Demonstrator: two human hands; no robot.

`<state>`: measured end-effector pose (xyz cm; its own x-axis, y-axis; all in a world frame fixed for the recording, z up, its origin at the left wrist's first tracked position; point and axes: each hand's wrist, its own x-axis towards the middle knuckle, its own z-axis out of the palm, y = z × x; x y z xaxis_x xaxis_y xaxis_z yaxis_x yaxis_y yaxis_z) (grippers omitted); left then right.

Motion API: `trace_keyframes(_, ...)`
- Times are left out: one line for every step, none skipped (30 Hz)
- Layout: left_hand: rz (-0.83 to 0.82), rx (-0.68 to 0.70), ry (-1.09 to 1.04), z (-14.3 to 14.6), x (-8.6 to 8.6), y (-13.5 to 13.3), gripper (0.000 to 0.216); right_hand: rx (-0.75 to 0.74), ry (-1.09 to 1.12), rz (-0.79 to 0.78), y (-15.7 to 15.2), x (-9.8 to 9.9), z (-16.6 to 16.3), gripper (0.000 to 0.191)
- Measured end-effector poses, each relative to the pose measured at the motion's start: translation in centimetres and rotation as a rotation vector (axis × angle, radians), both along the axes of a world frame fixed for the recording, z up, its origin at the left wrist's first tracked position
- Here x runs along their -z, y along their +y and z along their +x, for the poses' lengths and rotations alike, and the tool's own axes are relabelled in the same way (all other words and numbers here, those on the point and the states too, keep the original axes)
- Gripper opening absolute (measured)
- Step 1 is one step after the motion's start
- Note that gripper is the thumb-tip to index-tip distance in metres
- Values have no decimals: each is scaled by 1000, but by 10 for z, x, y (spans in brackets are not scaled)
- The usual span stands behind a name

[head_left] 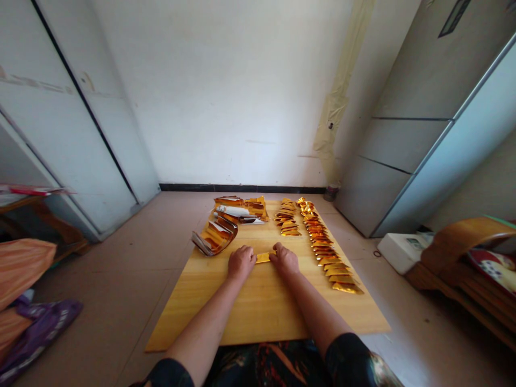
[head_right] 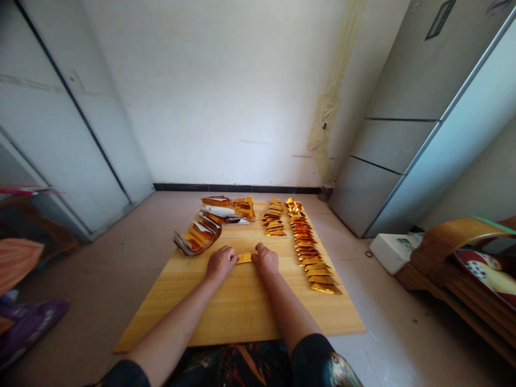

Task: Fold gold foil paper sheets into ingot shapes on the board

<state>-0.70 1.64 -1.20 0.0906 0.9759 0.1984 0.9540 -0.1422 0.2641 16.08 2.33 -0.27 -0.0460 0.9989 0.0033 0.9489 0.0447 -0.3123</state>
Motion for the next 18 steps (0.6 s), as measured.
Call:
trace_keyframes(-5,0,4,0,0,1,13,5,-6,-2,0,-1,-1,24)
trace_keyframes(-10,0,7,0,0,1,13,8,-11,-4,0,-1,-1,24)
trace_keyframes(-18,-1,10,0,0,2,12,9,-16,-8,0,-2,-2,24)
trace_keyframes(-28,-4,13,0,0,3,12,10,-21,-14,0,-4,-3,23)
trace_keyframes(-39,-8,16,0,0,4,12,10,-27,-20,0,-5,-3,23)
trace_keyframes(-49,-14,18,0,0,4,11,8,-33,-27,0,-6,-4,23)
trace_keyframes(-57,-20,20,0,0,5,11,8,-39,-33,1,-6,-4,23)
trace_keyframes(-65,-26,20,0,0,6,11,9,-45,-35,1,-7,-4,23)
trace_keyframes(-71,-32,19,0,-1,6,12,9,-50,-34,1,-6,-4,23)
trace_keyframes(-78,-35,18,0,-1,7,12,10,-54,-32,2,-6,-4,23)
trace_keyframes(-83,-35,19,0,-1,7,12,11,-58,-28,2,-5,-4,22)
trace_keyframes(-87,-32,22,0,-1,7,12,10,-60,-24,3,-4,-3,22)
trace_keyframes(-86,-27,27,0,-2,7,12,11,-61,-22,3,-3,-3,22)
trace_keyframes(-83,-23,33,0,-2,7,12,9,-61,-19,3,-3,-3,22)
trace_keyframes(-79,-18,39,0,-3,7,11,9,-62,-17,4,-2,-3,22)
trace_keyframes(-76,-17,42,1,-3,6,11,10,-63,-14,4,-2,-3,22)
trace_keyframes(-74,-19,43,1,-4,5,11,10,-64,-13,4,-1,-3,23)
trace_keyframes(-76,-21,42,1,-5,5,11,12,-66,-15,5,-2,-3,23)
